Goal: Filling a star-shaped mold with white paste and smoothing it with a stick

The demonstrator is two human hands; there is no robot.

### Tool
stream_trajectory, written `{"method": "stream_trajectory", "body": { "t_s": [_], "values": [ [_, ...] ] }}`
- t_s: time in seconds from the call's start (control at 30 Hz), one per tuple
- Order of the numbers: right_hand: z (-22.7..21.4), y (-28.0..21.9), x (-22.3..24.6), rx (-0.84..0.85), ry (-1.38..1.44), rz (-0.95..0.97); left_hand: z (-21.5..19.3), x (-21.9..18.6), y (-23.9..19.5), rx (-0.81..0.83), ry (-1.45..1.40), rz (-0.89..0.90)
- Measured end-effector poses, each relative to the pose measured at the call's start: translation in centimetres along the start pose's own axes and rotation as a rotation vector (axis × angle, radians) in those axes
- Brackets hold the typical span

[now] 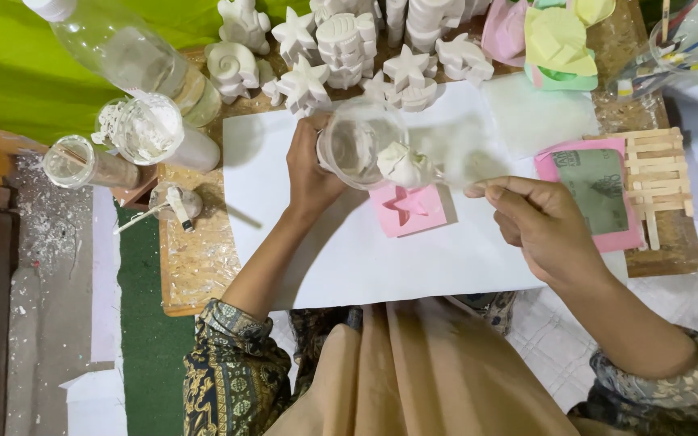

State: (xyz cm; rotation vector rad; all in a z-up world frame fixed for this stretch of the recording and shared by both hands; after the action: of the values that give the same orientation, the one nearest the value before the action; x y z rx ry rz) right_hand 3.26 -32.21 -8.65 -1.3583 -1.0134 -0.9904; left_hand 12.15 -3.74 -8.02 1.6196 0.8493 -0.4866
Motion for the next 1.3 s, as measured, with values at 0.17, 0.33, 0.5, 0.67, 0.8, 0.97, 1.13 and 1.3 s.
{"method": "stream_trajectory", "body": {
  "t_s": [0.17,0.33,0.5,0.67,0.8,0.97,1.13,1.3],
  "values": [
    [-1.1,-2.2,-0.4,-0.093,-0.242,-0.047,-1.0,4.5,-2.4,-0.014,-0.094,-0.326],
    [0.0,-2.7,-2.3,-0.136,-0.354,-0.201,-0.1,8.1,-6.1,0.034,-0.29,-0.553],
    [1.8,-3.8,-3.0,-0.221,-0.476,-0.487,1.7,11.2,-10.1,0.191,-0.45,-0.727],
    [2.8,-5.4,-3.3,-0.339,-0.691,-0.72,1.9,10.5,-10.1,0.208,-0.529,-0.733],
    [3.7,-6.9,-3.0,-0.48,-0.967,-0.999,2.2,7.3,-8.2,0.24,-0.563,-0.73],
    [5.0,-7.3,-2.8,-0.516,-1.095,-1.118,2.2,5.4,-7.1,0.267,-0.613,-0.741],
    [5.4,-7.0,-3.6,-0.51,-1.106,-1.16,2.2,6.8,-7.2,0.282,-0.609,-0.7],
    [5.7,-6.7,-3.5,-0.514,-1.151,-1.189,2.3,8.8,-7.5,0.328,-0.593,-0.663]
  ]
}}
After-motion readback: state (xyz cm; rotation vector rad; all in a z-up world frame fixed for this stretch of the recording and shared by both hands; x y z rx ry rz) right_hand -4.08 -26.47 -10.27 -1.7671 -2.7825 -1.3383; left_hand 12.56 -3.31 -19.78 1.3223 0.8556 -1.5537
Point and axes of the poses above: each hand's wrist, its own y-axis towards the middle knuckle, its own z-axis out of the palm, x = y × z, the point moved 7 cm from there along y, towards the middle knuckle, and after that the axes turned 5 degrees about -y, right-handed, at the moved point
